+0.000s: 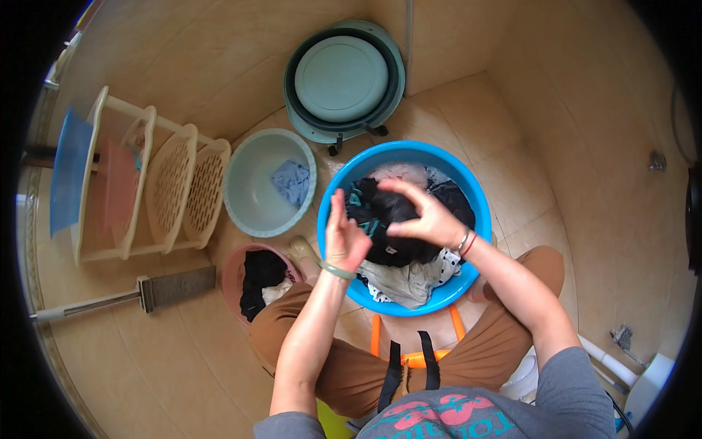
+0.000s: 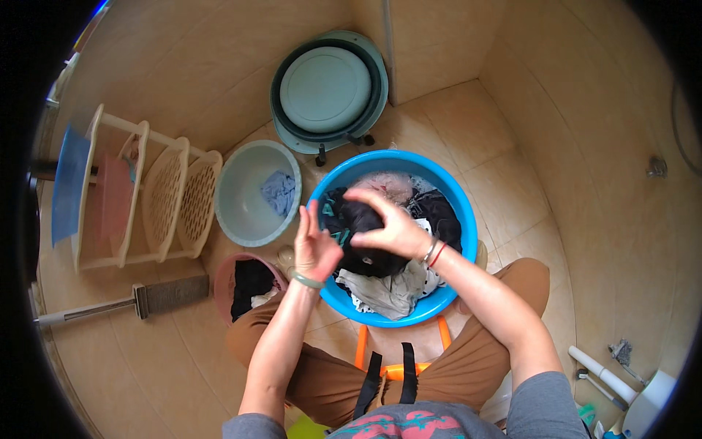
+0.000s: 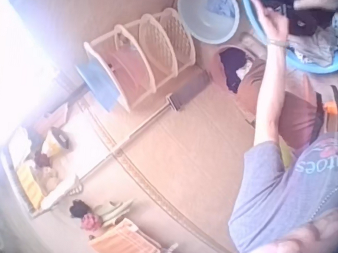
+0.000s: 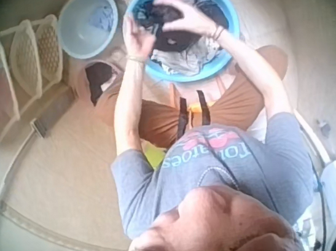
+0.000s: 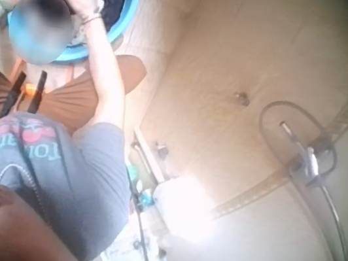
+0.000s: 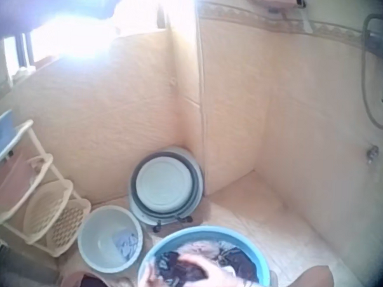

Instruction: The person sits on a small stool and hand-washes clothes in a blue basin filled with water. They repeatedly submerge, scrub, and wring out various garments, including dark and light-colored items, before placing them into a pink basin.

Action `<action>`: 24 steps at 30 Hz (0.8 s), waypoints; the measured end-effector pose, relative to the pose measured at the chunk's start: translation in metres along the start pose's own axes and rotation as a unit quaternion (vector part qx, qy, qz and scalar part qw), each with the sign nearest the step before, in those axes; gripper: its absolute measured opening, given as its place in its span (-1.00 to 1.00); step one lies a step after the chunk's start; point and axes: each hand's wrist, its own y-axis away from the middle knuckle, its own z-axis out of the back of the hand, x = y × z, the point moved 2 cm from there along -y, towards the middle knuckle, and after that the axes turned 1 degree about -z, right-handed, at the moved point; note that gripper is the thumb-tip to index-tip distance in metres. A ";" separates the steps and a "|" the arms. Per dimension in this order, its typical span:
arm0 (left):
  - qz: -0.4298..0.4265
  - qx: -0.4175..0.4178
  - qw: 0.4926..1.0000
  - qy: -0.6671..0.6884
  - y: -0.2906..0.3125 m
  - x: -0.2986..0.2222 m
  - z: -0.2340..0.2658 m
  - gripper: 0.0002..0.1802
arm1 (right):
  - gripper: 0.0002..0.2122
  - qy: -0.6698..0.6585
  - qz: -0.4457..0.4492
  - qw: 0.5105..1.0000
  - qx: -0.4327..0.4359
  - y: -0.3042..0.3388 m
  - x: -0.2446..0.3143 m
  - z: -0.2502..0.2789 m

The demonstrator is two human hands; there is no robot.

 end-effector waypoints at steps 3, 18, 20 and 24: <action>-0.002 -0.020 0.993 -0.114 -0.001 0.008 -0.009 -0.38 | -0.53 0.066 0.034 0.993 0.095 0.011 0.019 -0.050; -0.125 -0.282 0.915 -0.261 -0.017 0.074 -0.009 -0.55 | -0.72 0.228 -0.053 0.951 -0.203 -0.022 -0.049 -0.010; -0.110 -0.285 0.923 -0.236 -0.019 0.078 0.006 -0.57 | -0.71 0.294 -0.045 0.933 -0.203 -0.018 -0.059 -0.018; -0.083 -0.300 0.918 -0.244 -0.017 0.071 -0.006 -0.72 | -0.78 0.334 0.065 0.920 -0.193 -0.001 -0.030 -0.032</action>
